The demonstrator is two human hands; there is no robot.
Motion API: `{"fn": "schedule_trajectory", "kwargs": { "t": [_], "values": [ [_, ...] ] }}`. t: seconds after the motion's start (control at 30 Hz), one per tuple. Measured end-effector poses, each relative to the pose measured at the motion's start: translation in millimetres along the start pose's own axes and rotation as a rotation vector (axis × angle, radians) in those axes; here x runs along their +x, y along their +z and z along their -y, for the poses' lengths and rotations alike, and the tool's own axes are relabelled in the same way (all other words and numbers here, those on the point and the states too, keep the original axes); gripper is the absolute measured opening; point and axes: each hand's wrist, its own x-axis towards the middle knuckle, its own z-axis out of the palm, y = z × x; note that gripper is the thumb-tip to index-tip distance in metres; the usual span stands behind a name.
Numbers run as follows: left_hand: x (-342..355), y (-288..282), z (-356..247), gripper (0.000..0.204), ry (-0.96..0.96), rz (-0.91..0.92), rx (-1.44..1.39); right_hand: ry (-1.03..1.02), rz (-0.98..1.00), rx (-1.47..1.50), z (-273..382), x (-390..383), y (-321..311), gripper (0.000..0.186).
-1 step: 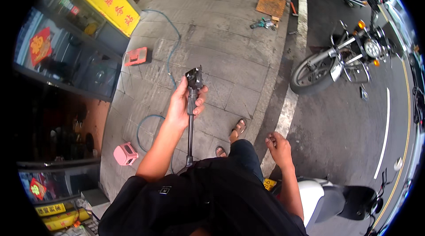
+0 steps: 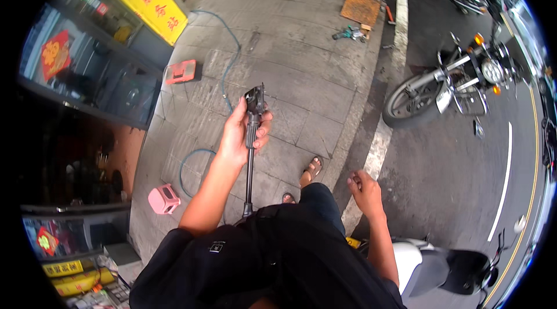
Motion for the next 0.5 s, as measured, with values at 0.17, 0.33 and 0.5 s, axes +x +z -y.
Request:
{"fn": "schedule_trajectory", "kwargs": {
  "t": [0.17, 0.33, 0.5],
  "values": [
    [66, 2, -26, 0.069, -0.121, 0.218, -0.244, -0.307, 0.178, -0.091, 55, 123, -19, 0.023],
    [137, 30, -20, 0.063, -0.216, 0.423, -0.304, -0.429, 0.185, -0.105, 60, 176, -40, 0.027],
    [247, 88, 8, 0.059, -0.451, 0.721, -0.415, -0.048, 0.024, -0.116, -9, 170, -64, 0.029]
  ]
}}
